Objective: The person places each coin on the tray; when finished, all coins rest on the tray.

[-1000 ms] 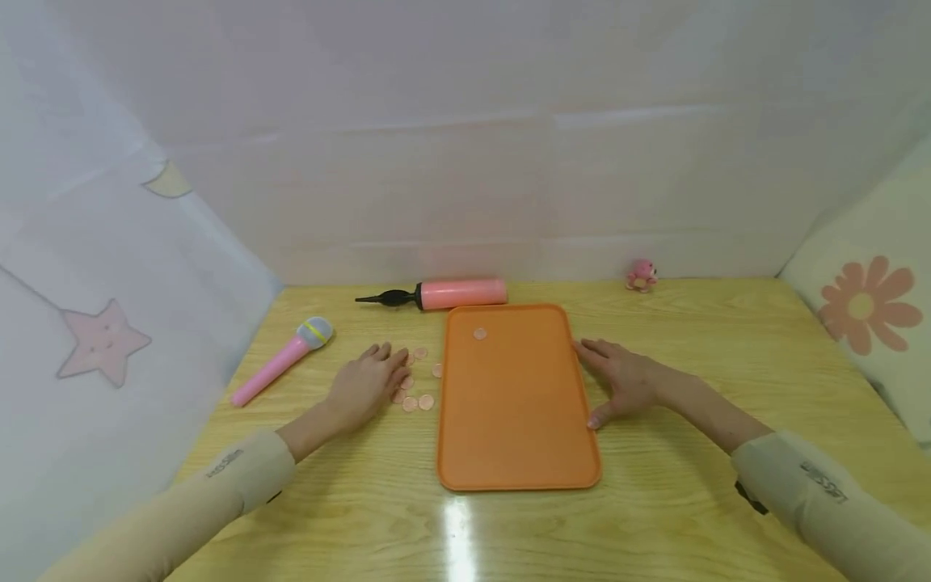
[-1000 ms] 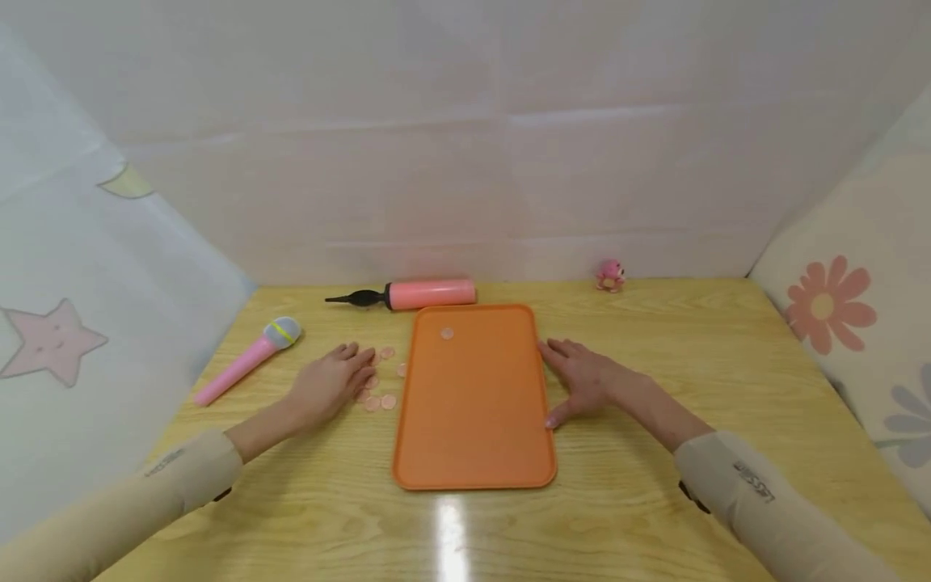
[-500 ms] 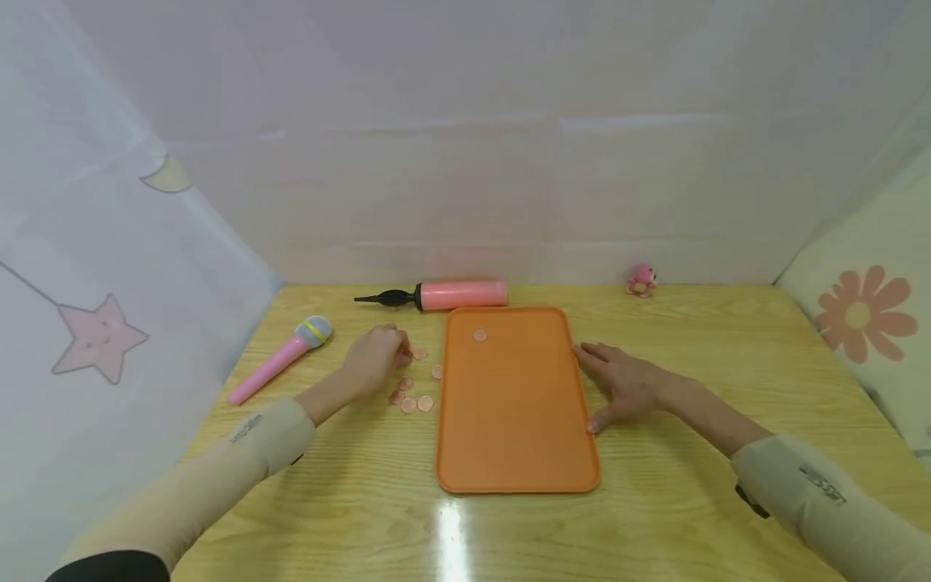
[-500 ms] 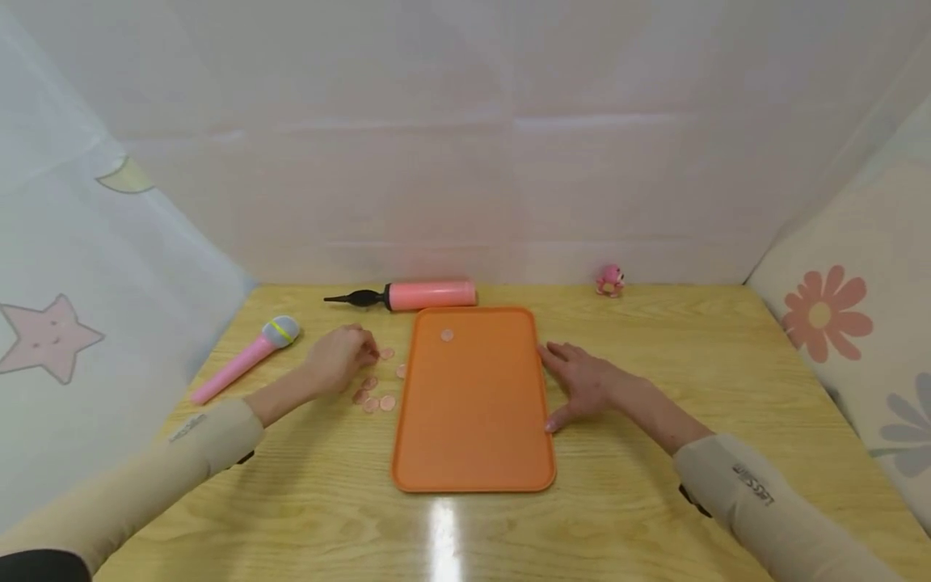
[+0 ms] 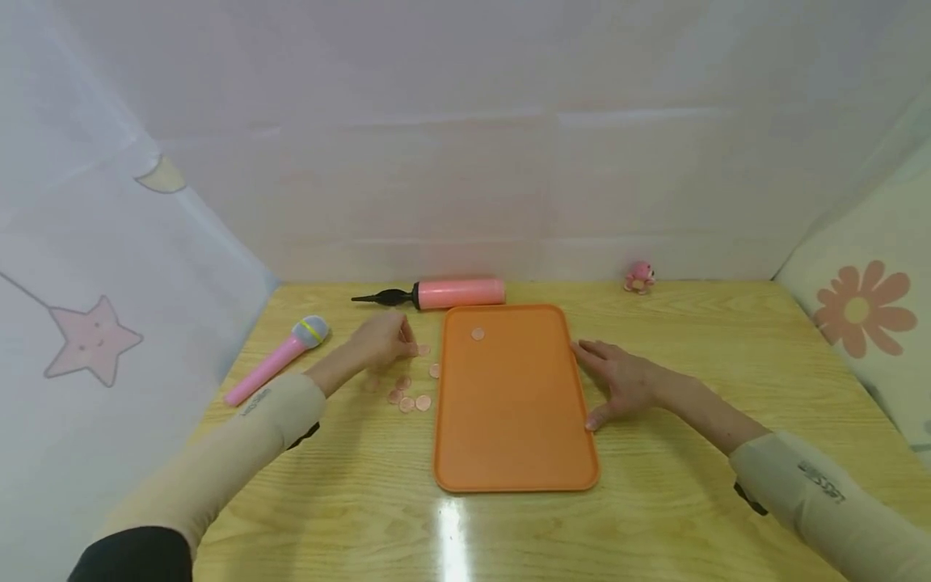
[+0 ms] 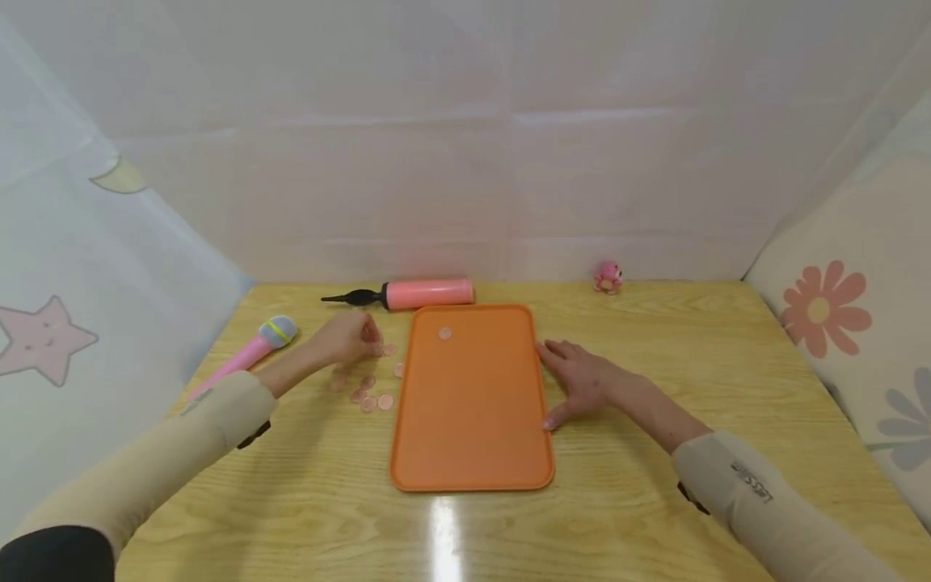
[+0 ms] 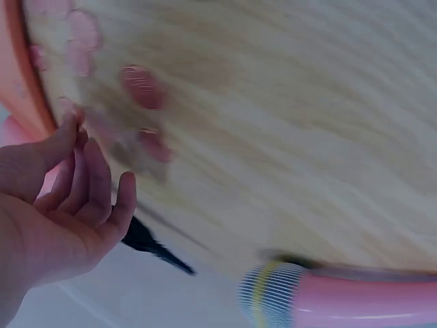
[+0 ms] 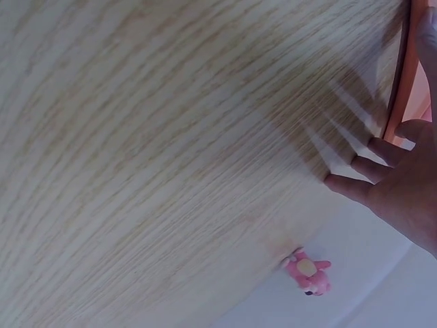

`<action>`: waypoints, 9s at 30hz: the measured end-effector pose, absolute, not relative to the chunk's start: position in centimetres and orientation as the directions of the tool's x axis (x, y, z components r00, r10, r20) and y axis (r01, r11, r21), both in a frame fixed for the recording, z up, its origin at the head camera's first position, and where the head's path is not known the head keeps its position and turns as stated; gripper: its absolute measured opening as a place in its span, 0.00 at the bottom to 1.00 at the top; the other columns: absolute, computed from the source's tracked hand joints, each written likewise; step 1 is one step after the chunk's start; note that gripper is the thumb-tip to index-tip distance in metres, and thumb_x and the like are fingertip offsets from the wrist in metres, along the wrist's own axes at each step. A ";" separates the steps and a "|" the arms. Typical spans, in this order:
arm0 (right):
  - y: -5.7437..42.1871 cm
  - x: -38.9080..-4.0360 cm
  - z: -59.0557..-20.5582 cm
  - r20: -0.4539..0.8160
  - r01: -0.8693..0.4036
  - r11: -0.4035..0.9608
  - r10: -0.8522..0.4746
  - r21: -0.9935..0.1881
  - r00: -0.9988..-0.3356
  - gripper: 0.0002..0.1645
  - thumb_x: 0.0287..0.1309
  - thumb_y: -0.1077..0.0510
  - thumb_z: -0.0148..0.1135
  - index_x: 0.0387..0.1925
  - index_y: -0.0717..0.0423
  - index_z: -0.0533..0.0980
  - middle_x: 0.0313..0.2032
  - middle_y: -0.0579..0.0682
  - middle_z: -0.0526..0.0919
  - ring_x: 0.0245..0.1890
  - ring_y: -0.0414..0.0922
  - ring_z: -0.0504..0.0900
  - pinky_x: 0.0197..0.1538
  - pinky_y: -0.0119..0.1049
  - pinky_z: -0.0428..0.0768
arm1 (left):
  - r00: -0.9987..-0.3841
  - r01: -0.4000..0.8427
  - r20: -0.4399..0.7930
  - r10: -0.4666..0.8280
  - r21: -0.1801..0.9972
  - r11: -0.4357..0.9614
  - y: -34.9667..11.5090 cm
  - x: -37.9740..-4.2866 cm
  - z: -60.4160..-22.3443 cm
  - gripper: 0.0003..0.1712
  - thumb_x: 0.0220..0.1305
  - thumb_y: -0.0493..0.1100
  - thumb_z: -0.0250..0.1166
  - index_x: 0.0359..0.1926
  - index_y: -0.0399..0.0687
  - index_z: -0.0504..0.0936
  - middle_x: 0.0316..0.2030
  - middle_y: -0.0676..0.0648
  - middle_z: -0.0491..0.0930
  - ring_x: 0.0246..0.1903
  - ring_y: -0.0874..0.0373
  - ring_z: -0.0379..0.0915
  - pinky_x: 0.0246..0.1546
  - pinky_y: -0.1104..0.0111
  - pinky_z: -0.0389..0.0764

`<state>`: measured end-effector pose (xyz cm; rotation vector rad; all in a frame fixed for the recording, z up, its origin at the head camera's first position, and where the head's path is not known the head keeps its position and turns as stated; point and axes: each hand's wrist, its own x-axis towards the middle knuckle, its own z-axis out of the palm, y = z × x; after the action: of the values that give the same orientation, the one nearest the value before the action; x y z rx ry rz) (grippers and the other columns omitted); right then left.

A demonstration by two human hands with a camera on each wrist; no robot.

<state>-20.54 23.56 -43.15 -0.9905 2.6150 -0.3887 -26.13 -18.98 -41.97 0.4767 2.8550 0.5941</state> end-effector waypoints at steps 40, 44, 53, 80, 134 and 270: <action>21.8 -21.0 -42.7 -0.243 -0.574 0.731 -0.672 -0.370 -0.699 0.75 0.40 0.29 0.72 0.75 0.64 0.43 0.72 0.68 0.47 0.71 0.69 0.47 0.64 0.66 0.58 | -0.947 0.285 0.021 0.321 0.520 0.805 -5.1 -28.6 -43.3 0.07 0.58 0.44 0.72 0.32 0.46 0.85 0.27 0.52 0.83 0.27 0.57 0.77 0.29 0.64 0.77; 21.7 -21.3 -42.8 -0.235 -0.583 0.719 -0.683 -0.377 -0.691 0.75 0.40 0.28 0.72 0.75 0.64 0.44 0.72 0.69 0.48 0.70 0.69 0.47 0.64 0.66 0.58 | -0.915 0.394 0.089 0.394 0.410 0.823 -8.4 -27.2 -42.7 0.11 0.62 0.45 0.68 0.42 0.43 0.83 0.35 0.47 0.84 0.33 0.55 0.79 0.33 0.62 0.79; 22.9 -20.5 -43.6 -0.232 -0.553 0.748 -0.649 -0.367 -0.724 0.77 0.37 0.26 0.71 0.75 0.63 0.45 0.72 0.69 0.50 0.70 0.69 0.48 0.61 0.68 0.61 | -0.839 0.540 0.065 0.541 0.225 0.811 -20.9 -19.9 -43.5 0.25 0.66 0.40 0.63 0.62 0.34 0.74 0.37 0.41 0.84 0.45 0.44 0.79 0.44 0.52 0.79; 23.1 -20.2 -43.6 -0.197 -0.556 0.739 -0.652 -0.380 -0.732 0.75 0.38 0.25 0.70 0.75 0.61 0.46 0.73 0.65 0.49 0.71 0.68 0.48 0.62 0.66 0.60 | -0.919 0.386 0.061 0.391 0.347 0.855 -24.5 -19.6 -44.1 0.04 0.56 0.38 0.73 0.32 0.44 0.85 0.28 0.51 0.80 0.30 0.59 0.76 0.33 0.62 0.79; 23.0 -20.3 -43.8 -0.165 -0.569 0.719 -0.667 -0.400 -0.727 0.76 0.38 0.28 0.72 0.75 0.65 0.46 0.72 0.68 0.50 0.70 0.70 0.48 0.61 0.67 0.60 | -0.859 0.510 0.194 0.473 0.277 0.814 -15.4 -21.6 -43.8 0.13 0.64 0.42 0.66 0.45 0.39 0.83 0.45 0.40 0.80 0.47 0.45 0.75 0.42 0.54 0.80; 21.6 -19.8 -44.3 -0.112 -0.589 0.704 -0.674 -0.397 -0.730 0.72 0.42 0.28 0.70 0.75 0.61 0.47 0.72 0.69 0.49 0.70 0.70 0.46 0.62 0.72 0.52 | -0.753 0.526 0.488 0.441 0.045 0.849 -24.6 -12.1 -48.1 0.13 0.58 0.43 0.70 0.40 0.40 0.82 0.35 0.45 0.77 0.34 0.49 0.72 0.29 0.59 0.74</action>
<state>-19.83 21.63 -44.34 -1.0064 2.6641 -0.4948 -12.15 -24.61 -48.10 0.9669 3.4717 0.3352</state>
